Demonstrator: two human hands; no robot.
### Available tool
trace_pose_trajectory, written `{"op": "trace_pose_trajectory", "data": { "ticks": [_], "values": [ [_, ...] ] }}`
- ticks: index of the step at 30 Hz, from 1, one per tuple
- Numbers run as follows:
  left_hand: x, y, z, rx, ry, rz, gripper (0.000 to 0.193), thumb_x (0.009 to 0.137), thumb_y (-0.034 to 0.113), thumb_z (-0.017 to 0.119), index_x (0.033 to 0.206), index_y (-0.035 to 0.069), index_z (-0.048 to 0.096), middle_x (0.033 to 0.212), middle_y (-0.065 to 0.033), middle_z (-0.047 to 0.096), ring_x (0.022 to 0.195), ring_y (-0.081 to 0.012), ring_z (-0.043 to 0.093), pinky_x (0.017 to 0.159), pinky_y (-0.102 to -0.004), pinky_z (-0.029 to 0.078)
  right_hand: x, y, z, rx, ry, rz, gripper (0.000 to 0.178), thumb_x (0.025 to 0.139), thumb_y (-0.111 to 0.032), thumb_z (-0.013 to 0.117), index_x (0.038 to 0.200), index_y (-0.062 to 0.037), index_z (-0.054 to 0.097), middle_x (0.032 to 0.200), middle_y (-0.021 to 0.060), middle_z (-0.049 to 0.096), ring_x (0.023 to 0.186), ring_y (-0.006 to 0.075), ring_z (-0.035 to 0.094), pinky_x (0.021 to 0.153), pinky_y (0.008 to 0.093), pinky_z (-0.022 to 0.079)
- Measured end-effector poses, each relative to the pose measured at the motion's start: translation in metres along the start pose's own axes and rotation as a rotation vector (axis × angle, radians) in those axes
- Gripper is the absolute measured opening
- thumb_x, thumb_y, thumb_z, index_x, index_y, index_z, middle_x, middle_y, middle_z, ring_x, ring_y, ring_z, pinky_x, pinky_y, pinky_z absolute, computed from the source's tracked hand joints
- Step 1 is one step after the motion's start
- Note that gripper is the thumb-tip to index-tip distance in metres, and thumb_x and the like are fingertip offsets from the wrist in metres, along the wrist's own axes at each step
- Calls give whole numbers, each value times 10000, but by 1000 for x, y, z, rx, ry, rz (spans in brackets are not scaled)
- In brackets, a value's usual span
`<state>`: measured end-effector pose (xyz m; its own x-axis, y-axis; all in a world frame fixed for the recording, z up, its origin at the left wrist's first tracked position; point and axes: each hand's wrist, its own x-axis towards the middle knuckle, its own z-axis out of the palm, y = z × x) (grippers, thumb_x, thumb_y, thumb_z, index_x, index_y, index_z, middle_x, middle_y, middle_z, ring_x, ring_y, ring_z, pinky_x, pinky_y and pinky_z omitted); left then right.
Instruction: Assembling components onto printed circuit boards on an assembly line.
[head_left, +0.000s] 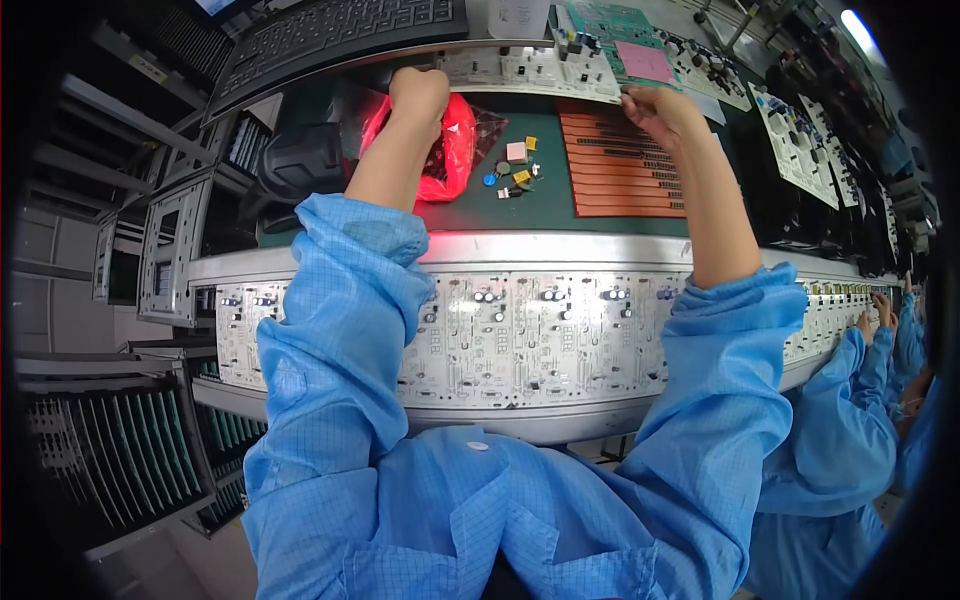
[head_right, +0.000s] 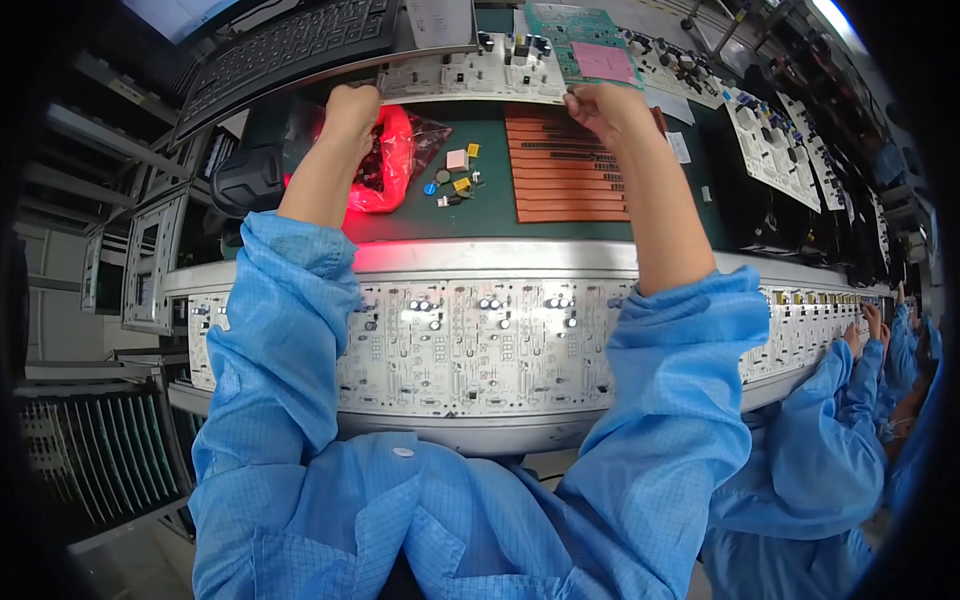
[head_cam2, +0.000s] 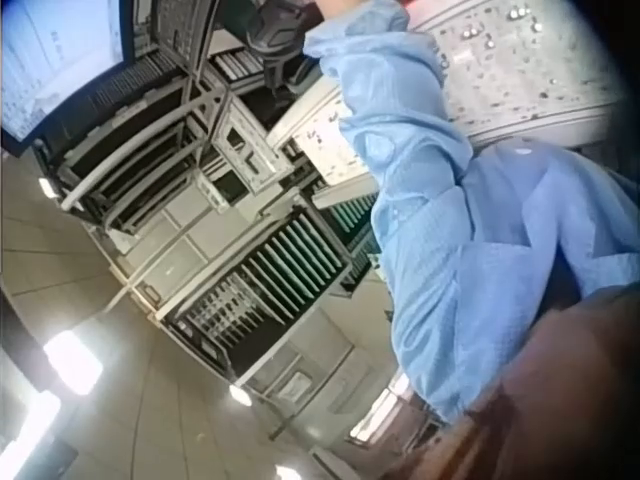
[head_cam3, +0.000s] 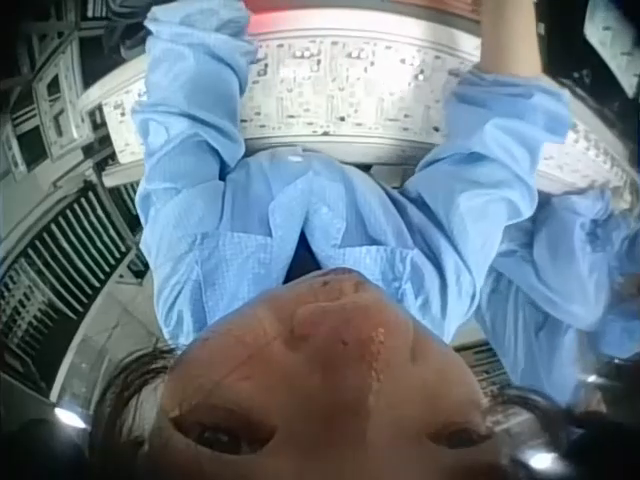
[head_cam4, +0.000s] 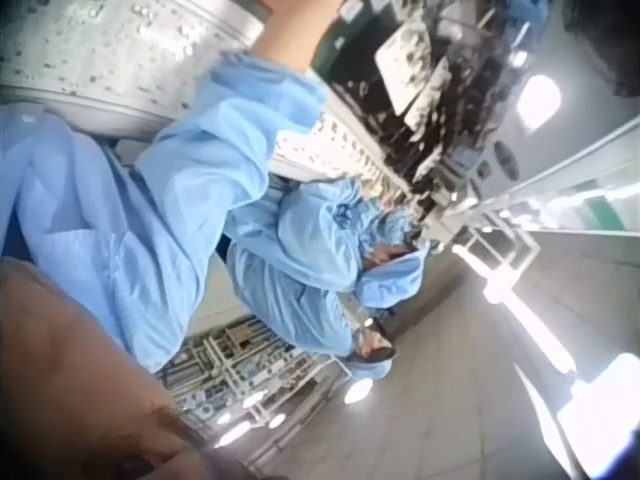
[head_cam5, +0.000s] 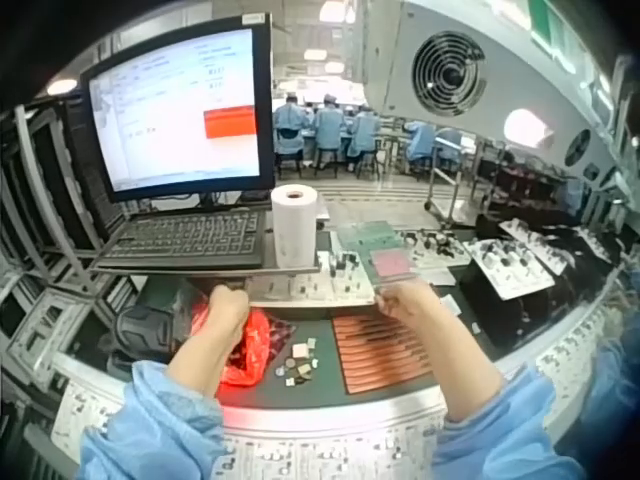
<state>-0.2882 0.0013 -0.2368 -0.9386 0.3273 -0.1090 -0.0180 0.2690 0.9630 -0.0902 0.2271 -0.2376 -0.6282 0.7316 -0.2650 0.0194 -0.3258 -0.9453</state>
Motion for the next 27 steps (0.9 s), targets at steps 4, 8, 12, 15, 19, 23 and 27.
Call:
{"op": "trace_pose_trajectory", "data": {
  "ticks": [4,8,12,15,19,23,27],
  "values": [
    [-25,-5,-5,-115,-54,84,300,753,-58,461,982,-86,653,889,-174,669,804,-225,638,674,-315,479,-35,-5,-12,30,28,20,212,879,52,566,1078,123,573,938,152,625,787,188,628,673,251,538],
    [-38,-25,-6,-210,-156,147,325,758,-72,451,1012,-98,652,898,-161,682,829,-205,642,701,-292,477,-73,-7,-25,12,3,44,239,892,29,563,1111,123,559,957,134,621,758,141,601,648,216,507],
    [-83,-21,-12,-228,-235,147,345,768,-82,451,1052,-97,646,941,-153,690,849,-182,640,726,-274,474,-108,2,-57,14,-26,109,280,908,-6,561,1153,128,542,973,107,608,734,97,555,625,186,469],
    [-116,-20,-24,-242,-269,141,343,777,-84,454,1062,-93,645,946,-140,689,844,-173,636,739,-267,473,-141,8,-70,34,-103,130,308,918,-31,561,1178,133,533,971,86,598,727,78,524,616,174,448],
    [-144,-22,-42,-262,-335,131,324,792,-76,468,1066,-91,641,919,-109,678,826,-170,625,760,-261,469,-182,12,-71,24,-60,127,332,930,-49,553,1201,141,527,950,64,582,742,68,511,622,170,445],
    [-167,-23,-59,-287,-403,86,321,814,-57,495,1112,-99,606,940,-95,652,855,-170,606,804,-256,459,-216,13,-69,19,-22,99,359,934,-60,553,1220,152,509,933,57,584,729,53,505,604,165,440],
    [-186,-26,-76,-306,-434,42,342,846,-38,516,1180,-105,551,1024,-100,620,913,-169,585,850,-258,447,-239,16,-70,-39,-35,74,370,935,-60,554,1230,157,501,921,48,587,715,41,495,581,156,431]
  ]
}}
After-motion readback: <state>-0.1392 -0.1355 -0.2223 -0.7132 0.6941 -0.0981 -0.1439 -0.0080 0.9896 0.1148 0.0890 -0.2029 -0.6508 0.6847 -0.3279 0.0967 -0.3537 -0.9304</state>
